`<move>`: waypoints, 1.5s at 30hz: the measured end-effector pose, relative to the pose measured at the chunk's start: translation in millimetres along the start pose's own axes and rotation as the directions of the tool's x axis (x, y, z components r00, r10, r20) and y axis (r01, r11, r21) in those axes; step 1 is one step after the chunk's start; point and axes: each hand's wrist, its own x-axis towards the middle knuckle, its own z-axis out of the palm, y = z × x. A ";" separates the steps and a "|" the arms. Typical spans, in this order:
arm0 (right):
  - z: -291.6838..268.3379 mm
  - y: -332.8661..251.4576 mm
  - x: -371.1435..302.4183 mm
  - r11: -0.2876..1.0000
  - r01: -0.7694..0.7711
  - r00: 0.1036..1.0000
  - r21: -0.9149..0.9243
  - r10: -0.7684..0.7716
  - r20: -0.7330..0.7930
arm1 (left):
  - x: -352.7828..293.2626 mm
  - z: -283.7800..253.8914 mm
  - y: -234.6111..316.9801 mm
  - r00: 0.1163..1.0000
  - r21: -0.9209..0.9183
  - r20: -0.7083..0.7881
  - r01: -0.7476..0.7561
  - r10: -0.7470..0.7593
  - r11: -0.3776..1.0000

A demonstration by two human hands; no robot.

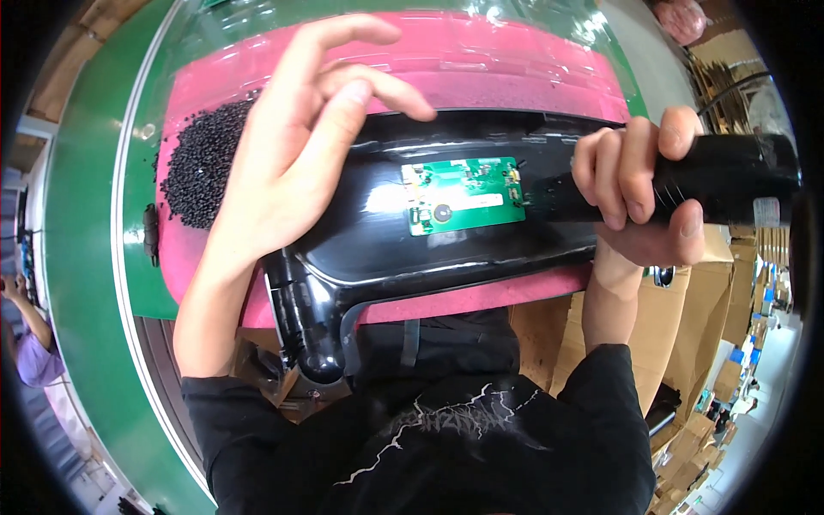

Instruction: Installing electronic circuit boards into plastic housings and securing them with screws using an electric screwdriver.

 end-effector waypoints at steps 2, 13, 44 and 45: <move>1.1 -1.1 1.2 1.000 0.018 0.999 -0.012 -0.018 0.026 | 0.0 -0.3 4.6 0.997 -0.105 0.073 0.001 0.007 0.995; 20.3 -0.2 -1.3 0.989 -0.116 0.976 -0.092 0.097 -0.195 | -9.5 6.1 4.6 0.976 -0.206 0.208 -0.015 0.059 0.978; -8.5 -22.0 11.6 0.946 -0.058 0.895 0.320 0.191 -0.402 | -0.3 -9.6 6.3 0.950 0.689 0.286 -0.115 -0.123 0.716; -19.6 -26.7 18.8 0.927 -0.062 0.803 0.369 0.266 -0.534 | -2.5 -8.5 5.7 0.939 0.688 0.332 -0.178 -0.087 0.704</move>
